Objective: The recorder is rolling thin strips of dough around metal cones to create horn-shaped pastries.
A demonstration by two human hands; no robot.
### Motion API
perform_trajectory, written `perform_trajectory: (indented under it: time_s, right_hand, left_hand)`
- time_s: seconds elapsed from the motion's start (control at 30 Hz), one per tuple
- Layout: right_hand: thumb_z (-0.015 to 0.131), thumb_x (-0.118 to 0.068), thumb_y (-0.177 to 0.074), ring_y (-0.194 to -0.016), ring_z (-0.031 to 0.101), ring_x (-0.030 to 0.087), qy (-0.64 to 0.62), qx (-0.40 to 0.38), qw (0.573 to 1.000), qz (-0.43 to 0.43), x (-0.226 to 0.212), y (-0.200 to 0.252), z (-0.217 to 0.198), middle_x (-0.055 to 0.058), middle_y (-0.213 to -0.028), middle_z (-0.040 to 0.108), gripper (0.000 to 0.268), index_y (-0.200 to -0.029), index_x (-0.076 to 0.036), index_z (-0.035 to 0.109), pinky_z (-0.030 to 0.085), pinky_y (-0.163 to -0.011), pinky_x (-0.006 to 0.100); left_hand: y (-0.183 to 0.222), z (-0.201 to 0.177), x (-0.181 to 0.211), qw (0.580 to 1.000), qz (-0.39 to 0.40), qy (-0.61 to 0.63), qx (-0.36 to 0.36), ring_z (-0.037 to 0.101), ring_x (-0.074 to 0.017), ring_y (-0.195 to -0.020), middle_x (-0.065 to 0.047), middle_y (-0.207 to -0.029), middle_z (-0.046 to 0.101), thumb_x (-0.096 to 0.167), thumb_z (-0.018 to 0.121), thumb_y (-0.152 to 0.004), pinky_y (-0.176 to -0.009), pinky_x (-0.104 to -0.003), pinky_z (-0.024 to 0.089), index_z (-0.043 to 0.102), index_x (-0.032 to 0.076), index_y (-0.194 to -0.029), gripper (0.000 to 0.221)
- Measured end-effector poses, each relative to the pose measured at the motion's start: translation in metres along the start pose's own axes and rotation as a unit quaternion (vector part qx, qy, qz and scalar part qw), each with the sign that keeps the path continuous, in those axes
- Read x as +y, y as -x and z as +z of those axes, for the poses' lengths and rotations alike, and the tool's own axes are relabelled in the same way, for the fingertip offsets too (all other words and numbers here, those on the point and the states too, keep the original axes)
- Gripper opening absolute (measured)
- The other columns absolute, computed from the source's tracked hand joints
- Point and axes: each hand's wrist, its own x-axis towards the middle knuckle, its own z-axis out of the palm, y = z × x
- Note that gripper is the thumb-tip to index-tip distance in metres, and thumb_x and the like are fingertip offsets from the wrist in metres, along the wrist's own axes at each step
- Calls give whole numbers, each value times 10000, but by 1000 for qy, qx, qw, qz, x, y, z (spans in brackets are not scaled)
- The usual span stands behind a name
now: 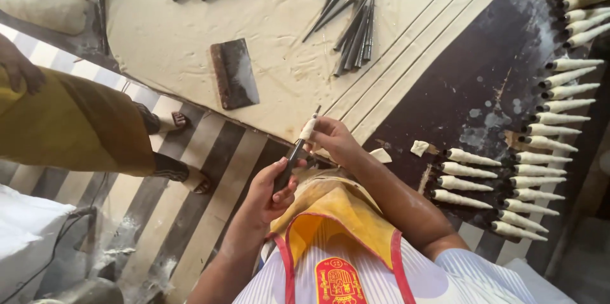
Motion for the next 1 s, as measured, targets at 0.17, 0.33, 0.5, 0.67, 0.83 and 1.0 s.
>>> perform_trajectory:
  time_s: [0.17,0.33,0.5,0.67,0.83,1.0]
  right_hand:
    - [620,-163,-1018,-880,698,134,27,16,999,32,-58,13,42,62,-981,729,232,-1170,-5,697,598,-818,283]
    - [657,-188,-1041,-830,687,125,38,13,999,-3,-23,12,10,63,-970,727,226,-1160,2,688,592,-747,286]
    - [731,-201,-985,-796,702,154,12,46,999,-1,-19,7,5,65,-947,729,258,-1130,8,695,616,-717,310]
    - [721,-247,-933,-882,689,108,0,65,998,26,-28,11,7,-40,-1121,733,286,-1047,16,721,611,-735,298]
    - [697,-239,-1007,-834,622,111,81,93,992,13,-23,18,-2,28,-923,712,303,-1218,-27,747,531,-773,266]
    - [653,-197,-986,-912,727,146,32,67,997,-15,-30,21,-4,47,-1002,756,247,-1124,-5,724,606,-851,292]
  left_hand:
    - [3,13,3,1000,-8,-25,14,396,-46,-354,-71,-697,648,343,500,-1060,-314,-191,254,611,-6,-1226,402]
    - [-10,19,-6,937,161,-298,85,563,-94,-518,-30,-891,708,165,592,-923,-441,-234,427,562,78,-1244,334]
    - [-23,-19,-10,924,237,-297,42,553,-102,-645,-97,-890,628,119,627,-1015,-532,-243,446,578,-20,-1241,271]
    - [-7,13,-2,994,75,-67,-35,521,-113,-457,-120,-732,625,209,551,-1024,-425,-235,432,602,-39,-1148,282]
    - [-21,-12,-11,910,203,-361,21,552,-110,-581,-104,-871,611,75,621,-1038,-479,-250,448,574,-43,-1263,258]
    - [0,18,10,981,96,-141,-91,560,-105,-491,-173,-840,680,175,528,-1096,-430,-215,424,569,-57,-1314,321]
